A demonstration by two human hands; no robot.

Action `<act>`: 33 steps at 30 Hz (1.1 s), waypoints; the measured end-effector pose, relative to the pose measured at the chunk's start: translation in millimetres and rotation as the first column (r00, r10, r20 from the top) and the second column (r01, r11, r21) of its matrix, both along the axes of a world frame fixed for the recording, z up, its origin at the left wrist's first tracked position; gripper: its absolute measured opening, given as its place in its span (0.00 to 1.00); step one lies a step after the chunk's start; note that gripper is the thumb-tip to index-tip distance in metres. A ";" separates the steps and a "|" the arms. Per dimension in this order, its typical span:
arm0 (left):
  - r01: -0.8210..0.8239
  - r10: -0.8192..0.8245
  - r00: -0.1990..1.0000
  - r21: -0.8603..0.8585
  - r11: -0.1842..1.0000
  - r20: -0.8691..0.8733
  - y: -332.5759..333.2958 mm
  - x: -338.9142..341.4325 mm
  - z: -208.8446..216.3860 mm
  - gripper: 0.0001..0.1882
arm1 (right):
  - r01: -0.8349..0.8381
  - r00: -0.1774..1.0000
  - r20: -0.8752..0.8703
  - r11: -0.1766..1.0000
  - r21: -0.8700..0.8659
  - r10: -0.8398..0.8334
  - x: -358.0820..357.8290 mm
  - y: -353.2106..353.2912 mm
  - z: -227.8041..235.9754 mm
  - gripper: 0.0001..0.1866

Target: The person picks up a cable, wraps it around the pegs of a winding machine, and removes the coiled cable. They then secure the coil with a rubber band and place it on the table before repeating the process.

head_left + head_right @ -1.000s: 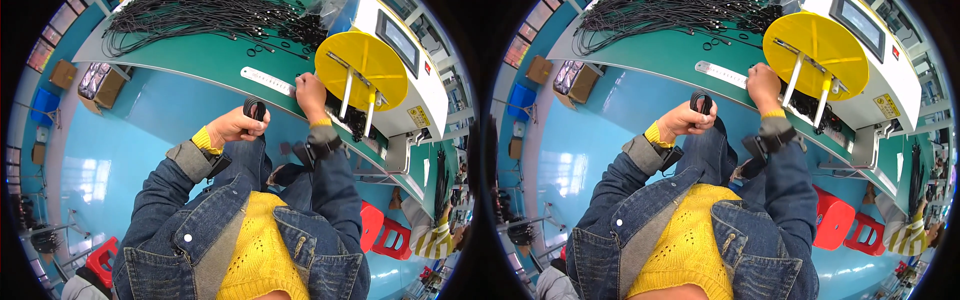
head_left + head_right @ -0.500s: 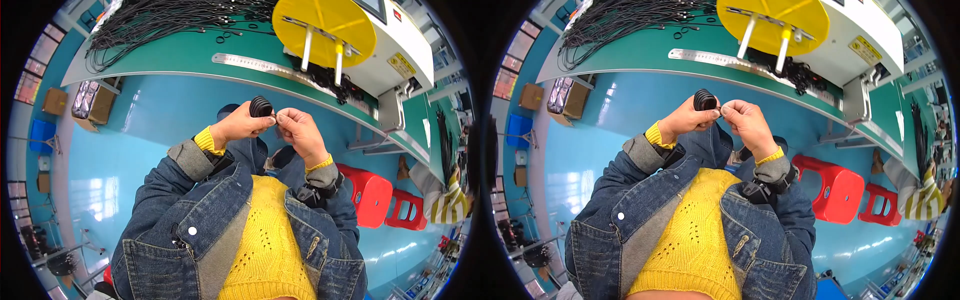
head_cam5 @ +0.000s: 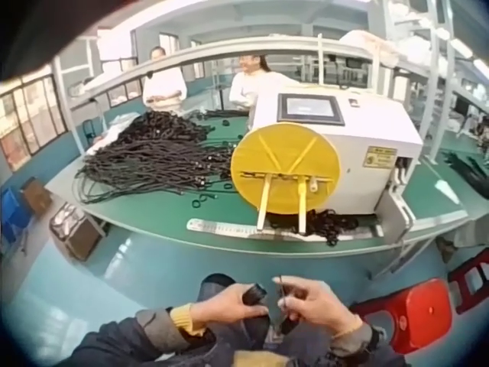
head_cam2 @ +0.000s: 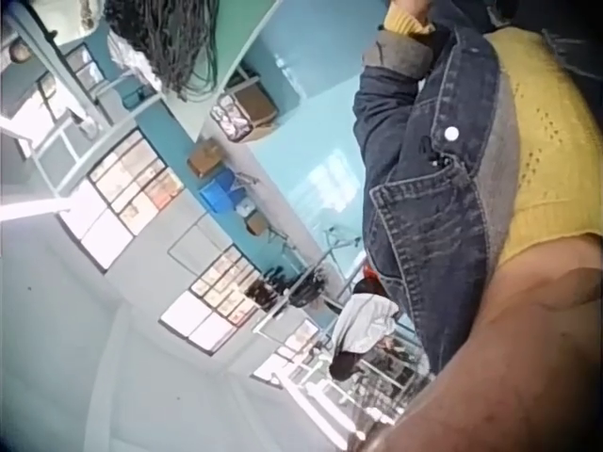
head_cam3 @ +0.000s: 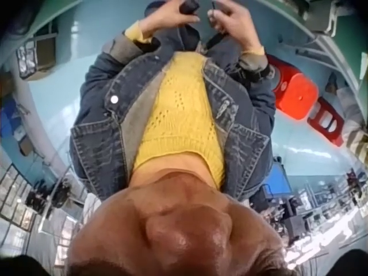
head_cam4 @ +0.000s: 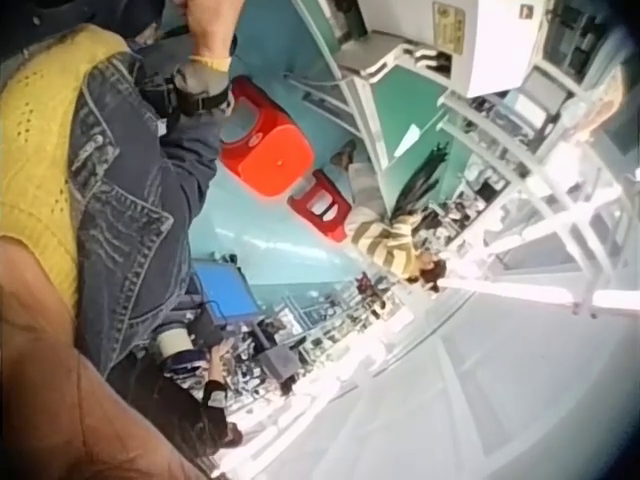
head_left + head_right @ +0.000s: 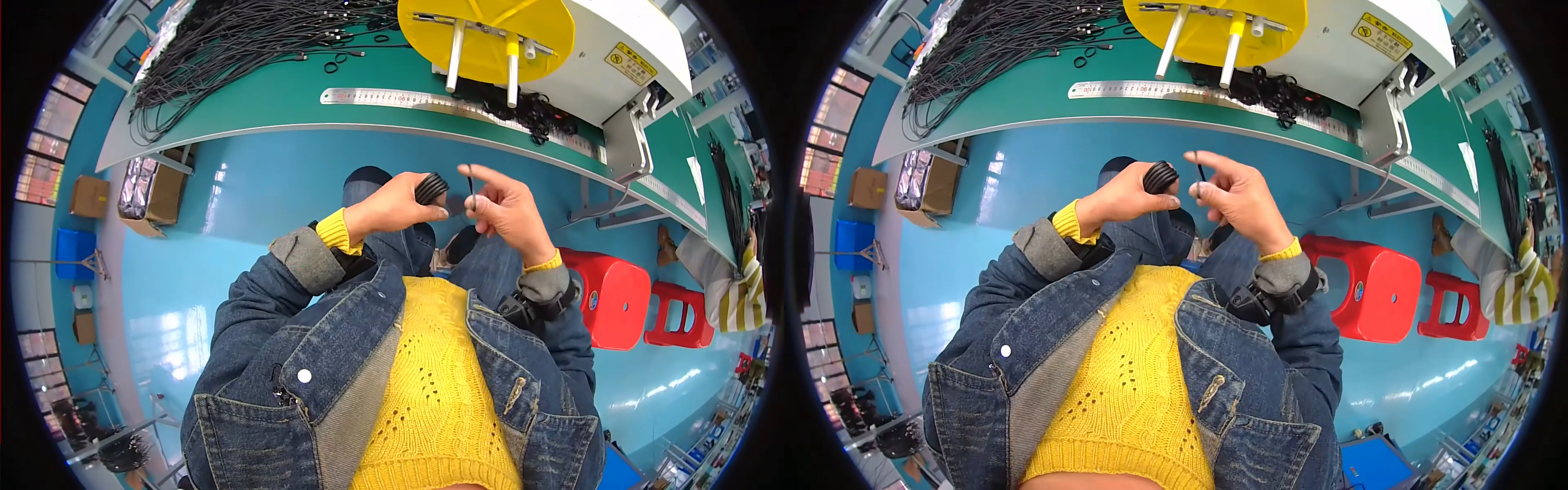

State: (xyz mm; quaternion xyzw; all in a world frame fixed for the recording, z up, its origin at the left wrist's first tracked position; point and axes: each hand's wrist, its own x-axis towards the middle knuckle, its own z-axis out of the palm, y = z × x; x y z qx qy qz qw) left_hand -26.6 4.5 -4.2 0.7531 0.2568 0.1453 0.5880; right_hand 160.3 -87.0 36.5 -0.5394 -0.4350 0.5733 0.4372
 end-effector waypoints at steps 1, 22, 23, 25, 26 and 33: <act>0.010 -0.008 1.000 0.134 0.991 -0.010 -1.6 1.2 0.5 0.11 | -0.068 0.980 0.195 0.993 0.098 0.048 0.1 2.4 8.6 0.18; 0.275 0.021 0.932 -0.747 0.605 0.361 13.2 -18.9 19.3 0.30 | 0.040 0.992 -0.118 0.999 0.017 -0.038 -5.9 30.9 0.4 0.08; 0.239 -0.032 0.952 -0.675 0.698 0.304 9.9 -19.9 19.7 0.30 | 0.011 0.994 0.105 0.996 0.093 -0.021 -9.2 37.6 15.8 0.08; 0.168 -0.100 0.981 -0.459 0.872 0.168 8.0 -19.6 22.9 0.29 | -0.525 0.553 0.680 0.432 0.733 -0.481 -17.6 51.9 -5.2 0.11; 0.177 -0.152 0.982 -0.253 0.951 0.114 6.7 -18.2 18.7 0.25 | -0.389 0.571 0.755 0.705 0.593 -0.321 -30.1 50.7 1.8 0.14; -0.172 0.209 0.975 0.338 0.925 -0.078 -29.9 -13.5 -12.1 0.13 | -0.285 0.411 0.852 0.842 0.457 -0.323 -80.5 30.6 -24.6 0.18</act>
